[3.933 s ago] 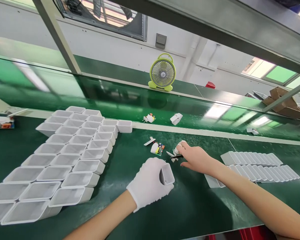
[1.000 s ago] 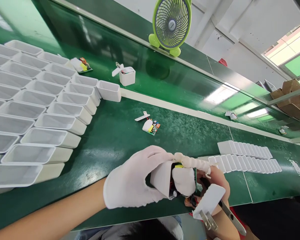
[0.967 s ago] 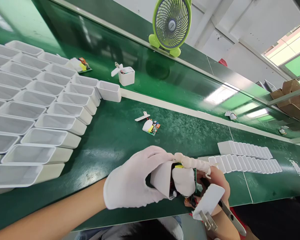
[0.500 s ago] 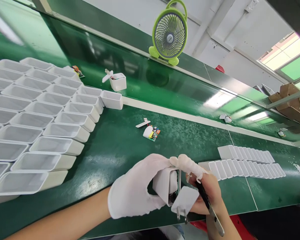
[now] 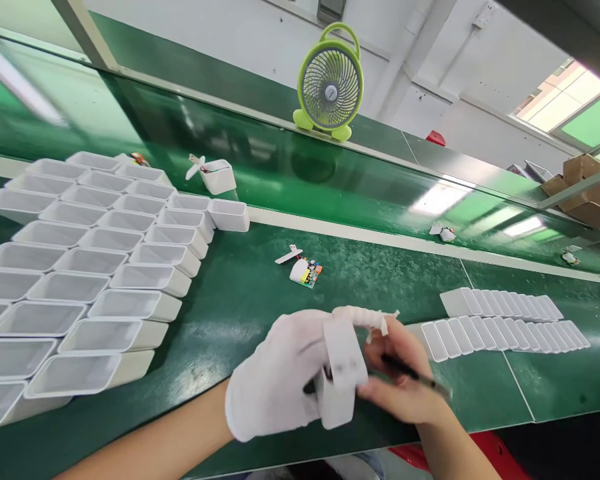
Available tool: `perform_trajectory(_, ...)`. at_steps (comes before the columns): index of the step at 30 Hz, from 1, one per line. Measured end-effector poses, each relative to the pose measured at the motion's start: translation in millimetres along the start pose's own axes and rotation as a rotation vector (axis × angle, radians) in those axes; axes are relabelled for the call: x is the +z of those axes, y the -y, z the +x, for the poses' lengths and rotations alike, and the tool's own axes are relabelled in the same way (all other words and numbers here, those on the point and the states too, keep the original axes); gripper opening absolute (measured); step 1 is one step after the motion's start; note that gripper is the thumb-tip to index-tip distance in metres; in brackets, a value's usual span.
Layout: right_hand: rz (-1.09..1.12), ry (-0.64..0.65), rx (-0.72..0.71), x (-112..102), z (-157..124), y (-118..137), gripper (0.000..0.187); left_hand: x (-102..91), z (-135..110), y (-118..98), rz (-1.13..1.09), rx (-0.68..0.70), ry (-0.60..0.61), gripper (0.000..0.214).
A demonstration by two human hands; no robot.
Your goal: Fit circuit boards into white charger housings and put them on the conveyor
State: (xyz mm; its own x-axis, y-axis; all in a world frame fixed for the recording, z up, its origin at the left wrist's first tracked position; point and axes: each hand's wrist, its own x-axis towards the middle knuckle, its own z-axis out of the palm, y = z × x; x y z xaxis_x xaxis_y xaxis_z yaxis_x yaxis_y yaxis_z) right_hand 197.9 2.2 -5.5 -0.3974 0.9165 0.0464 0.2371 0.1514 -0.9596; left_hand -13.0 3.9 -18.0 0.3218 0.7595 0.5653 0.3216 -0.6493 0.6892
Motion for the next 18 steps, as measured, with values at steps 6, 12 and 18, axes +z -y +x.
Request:
perform_trajectory(6, 0.305, -0.313, 0.040, -18, 27, 3, 0.044, 2.5, 4, -3, -0.471, -1.037, 0.068, 0.031)
perform_trajectory(12, 0.204, -0.344, -0.112, -13, 21, 6, 0.058, 7.1, 6, 0, -0.723, -1.133, 0.045, 0.025)
perform_trajectory(18, -0.270, -0.251, -0.442, 5, 5, 13, 0.031, 11.5, 5, 0, -0.452, -1.127, 0.046, 0.022)
